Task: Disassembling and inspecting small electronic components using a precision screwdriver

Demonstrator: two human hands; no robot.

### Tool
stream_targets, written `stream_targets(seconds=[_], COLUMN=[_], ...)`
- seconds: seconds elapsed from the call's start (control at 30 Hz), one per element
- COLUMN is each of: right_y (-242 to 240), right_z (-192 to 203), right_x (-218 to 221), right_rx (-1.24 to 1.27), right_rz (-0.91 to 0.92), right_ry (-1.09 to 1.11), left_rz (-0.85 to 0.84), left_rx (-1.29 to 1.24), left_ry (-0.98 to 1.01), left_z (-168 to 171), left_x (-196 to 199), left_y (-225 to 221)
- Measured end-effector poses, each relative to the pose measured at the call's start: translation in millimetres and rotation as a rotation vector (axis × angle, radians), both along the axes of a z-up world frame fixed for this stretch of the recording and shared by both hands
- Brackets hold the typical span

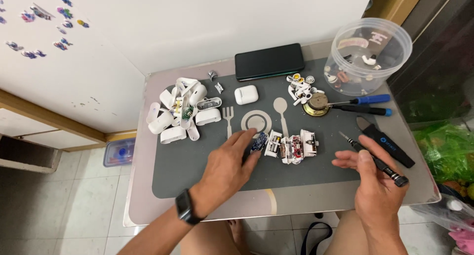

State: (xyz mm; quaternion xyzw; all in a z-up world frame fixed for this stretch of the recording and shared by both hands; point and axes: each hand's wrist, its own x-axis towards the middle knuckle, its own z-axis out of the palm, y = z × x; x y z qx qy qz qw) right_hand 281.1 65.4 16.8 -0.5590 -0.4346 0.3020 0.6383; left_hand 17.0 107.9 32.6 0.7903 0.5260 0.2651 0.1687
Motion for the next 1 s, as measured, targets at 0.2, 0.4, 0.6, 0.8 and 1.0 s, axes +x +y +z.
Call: stream_targets(seconds=[0.2, 0.4, 0.6, 0.8, 1.0], right_y=[3, -5, -21, -17, -13], right_z=[-49, -25, -5, 15, 30], right_x=[20, 14, -26, -49, -69], right_rx=[0.084, 0.069, 0.057, 0.045, 0.063], right_rz=[-0.093, -0.068, 0.251, 0.397, 0.349], right_ry=[0.152, -0.086, -0.024, 0.049, -0.304], left_rz=[-0.008, 0.140, 0.125, 0.077, 0.047], left_rx=[-0.062, -0.024, 0.159, 0.248, 0.155], left_ry=[0.004, -0.199, -0.246, -0.106, -0.165], left_z=[-13, -33, -30, -37, -35], left_x=[7, -11, -6, -4, -10], left_y=[7, -60, -87, -84, -84])
